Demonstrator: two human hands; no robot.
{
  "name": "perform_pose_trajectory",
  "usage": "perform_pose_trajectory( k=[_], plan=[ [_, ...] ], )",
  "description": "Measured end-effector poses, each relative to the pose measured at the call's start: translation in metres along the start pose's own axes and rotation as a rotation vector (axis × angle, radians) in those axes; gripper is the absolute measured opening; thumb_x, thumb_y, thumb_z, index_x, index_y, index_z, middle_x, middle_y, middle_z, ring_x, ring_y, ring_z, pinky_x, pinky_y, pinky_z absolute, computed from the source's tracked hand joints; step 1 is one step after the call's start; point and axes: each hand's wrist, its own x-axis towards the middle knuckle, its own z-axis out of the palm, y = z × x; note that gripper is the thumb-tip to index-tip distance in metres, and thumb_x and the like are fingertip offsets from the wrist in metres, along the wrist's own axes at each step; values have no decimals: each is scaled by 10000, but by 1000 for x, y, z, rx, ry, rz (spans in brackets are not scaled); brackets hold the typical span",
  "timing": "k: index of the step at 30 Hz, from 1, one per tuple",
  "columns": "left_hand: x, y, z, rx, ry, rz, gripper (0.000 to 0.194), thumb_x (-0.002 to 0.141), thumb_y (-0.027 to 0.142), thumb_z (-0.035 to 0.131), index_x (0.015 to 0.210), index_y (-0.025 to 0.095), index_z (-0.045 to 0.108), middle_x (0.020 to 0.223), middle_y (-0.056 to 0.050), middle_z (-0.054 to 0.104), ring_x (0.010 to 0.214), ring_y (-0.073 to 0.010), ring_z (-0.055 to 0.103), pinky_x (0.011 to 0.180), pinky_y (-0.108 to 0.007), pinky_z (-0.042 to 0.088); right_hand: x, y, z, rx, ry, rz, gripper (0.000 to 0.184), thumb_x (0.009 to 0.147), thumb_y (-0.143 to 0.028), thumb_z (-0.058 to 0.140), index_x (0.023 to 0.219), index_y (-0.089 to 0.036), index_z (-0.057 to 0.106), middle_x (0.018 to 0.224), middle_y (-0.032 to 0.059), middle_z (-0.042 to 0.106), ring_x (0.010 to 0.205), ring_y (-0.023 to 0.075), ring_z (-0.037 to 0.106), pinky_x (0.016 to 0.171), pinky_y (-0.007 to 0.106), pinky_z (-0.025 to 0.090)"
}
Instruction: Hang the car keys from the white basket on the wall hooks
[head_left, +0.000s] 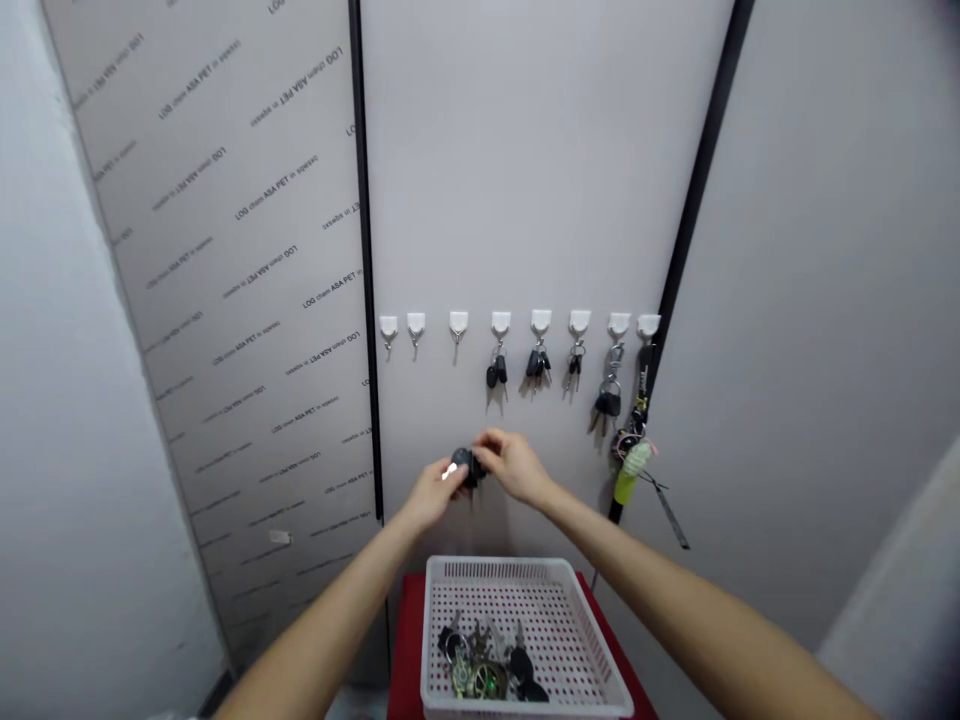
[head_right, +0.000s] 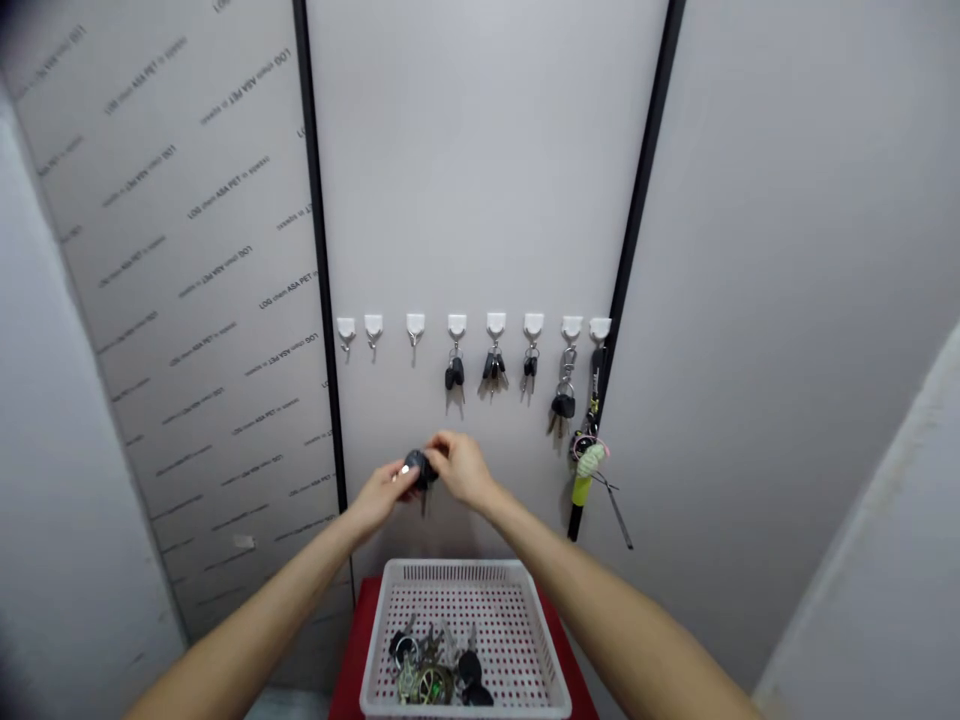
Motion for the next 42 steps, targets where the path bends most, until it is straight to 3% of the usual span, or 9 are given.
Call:
perform_pose_trajectory(
  k=[6,11,16,26,29,32,34,39,42],
  plan=[
    [28,78,-24,-58,182,178,218,634,323,445,573,118,484,458,22,499,433,-59,464,450,-164,326,58,-51,-36,-113,211,-217,124,621,-164,442,668,-128,550,602,10,562,552,77,489,554,188,376],
    [42,103,-35,-150,365,193,192,655,294,419,697,124,498,597,-18,571,477,-69,516,461,-165,340,84,-68,-46,-172,253,-254,135,624,-153,439,674,-131,561,591,7,569,547,74,500,570,192,387],
    [53,102,-34,-71,441,171,245,637,176,417,867,147,497,878,-56,558,658,-91,537,552,-191,379,99,-69,-46,-133,280,-145,160,630,-165,423,706,-128,558,532,-2,558,501,73,504,549,191,401],
    [61,95,-26,114,321,209,302,631,155,392,904,129,517,894,-47,561,785,-128,504,702,-263,376,110,-60,-40,-163,286,1,171,617,-103,420,705,-102,567,510,11,548,515,85,511,586,221,407],
    [52,78,-26,116,318,166,308,640,159,391,926,125,502,917,-56,552,798,-123,501,716,-266,372,96,-55,-38,-193,332,-66,204,612,-100,421,761,-100,560,626,24,567,585,88,508,624,231,396],
    [32,42,-20,141,272,113,308,651,163,390,938,114,489,930,-70,546,801,-121,501,724,-268,371,63,-39,-28,-247,359,-139,241,621,-128,414,825,-109,542,760,40,560,622,87,495,647,237,381],
    [12,8,-13,194,193,75,287,653,162,394,913,106,501,917,-75,552,800,-121,501,730,-260,369,27,-19,-14,-290,204,-139,245,623,-135,412,831,-122,542,785,41,558,613,84,488,632,223,373],
    [-51,-71,11,451,-117,-57,242,662,172,378,839,106,529,855,-70,571,774,-121,504,718,-230,373,-83,48,31,-372,-665,27,214,557,-192,507,755,-160,581,662,21,581,564,107,483,522,198,343],
    [-76,-93,22,676,-333,-46,237,655,195,388,840,143,527,832,-51,573,762,-140,505,690,-248,380,-127,76,46,-382,-791,112,254,536,-228,535,782,-183,580,682,17,580,603,119,490,523,194,328]
  ],
)
